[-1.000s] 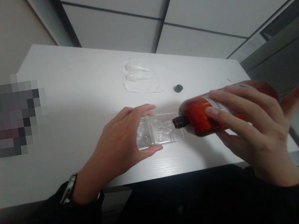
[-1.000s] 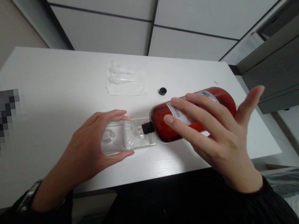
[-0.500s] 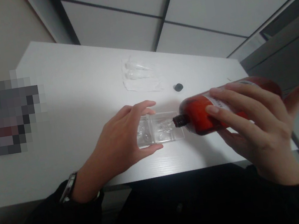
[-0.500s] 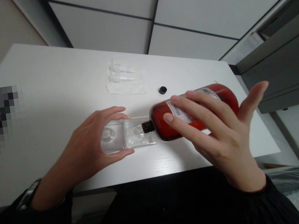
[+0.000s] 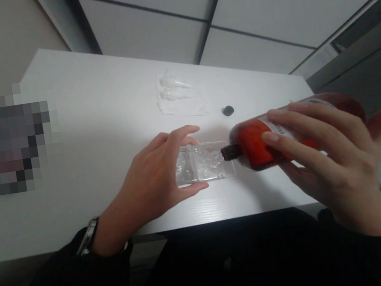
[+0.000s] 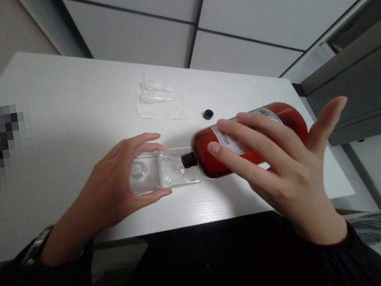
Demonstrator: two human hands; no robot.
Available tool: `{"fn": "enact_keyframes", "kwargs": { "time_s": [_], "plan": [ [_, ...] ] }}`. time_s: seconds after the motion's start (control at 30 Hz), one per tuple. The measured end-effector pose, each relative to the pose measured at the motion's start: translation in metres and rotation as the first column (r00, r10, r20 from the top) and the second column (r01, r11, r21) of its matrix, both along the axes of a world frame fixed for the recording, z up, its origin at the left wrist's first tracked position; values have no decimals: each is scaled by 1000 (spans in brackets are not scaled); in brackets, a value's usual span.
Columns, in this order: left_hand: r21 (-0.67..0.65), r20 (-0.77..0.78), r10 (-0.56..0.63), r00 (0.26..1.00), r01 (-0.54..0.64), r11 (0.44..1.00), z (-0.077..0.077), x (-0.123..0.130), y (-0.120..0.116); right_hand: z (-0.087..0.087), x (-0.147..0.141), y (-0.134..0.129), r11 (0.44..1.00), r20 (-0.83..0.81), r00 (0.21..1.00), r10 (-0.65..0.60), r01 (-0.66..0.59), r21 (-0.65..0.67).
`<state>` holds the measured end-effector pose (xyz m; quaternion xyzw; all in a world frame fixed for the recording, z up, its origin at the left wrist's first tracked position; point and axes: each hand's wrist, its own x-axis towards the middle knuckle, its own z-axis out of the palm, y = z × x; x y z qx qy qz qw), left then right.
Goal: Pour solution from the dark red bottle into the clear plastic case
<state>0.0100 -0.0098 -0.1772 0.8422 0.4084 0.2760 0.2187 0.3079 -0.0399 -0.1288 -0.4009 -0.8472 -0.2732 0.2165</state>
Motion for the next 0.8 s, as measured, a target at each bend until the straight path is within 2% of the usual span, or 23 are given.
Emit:
{"fn": "enact_keyframes", "kwargs": {
  "time_s": [0.8],
  "plan": [
    [16, 2, 2, 1000, -2, 1000, 2, 1, 0, 11, 0, -3, 997, 77, 996, -35, 40, -62]
  ]
}}
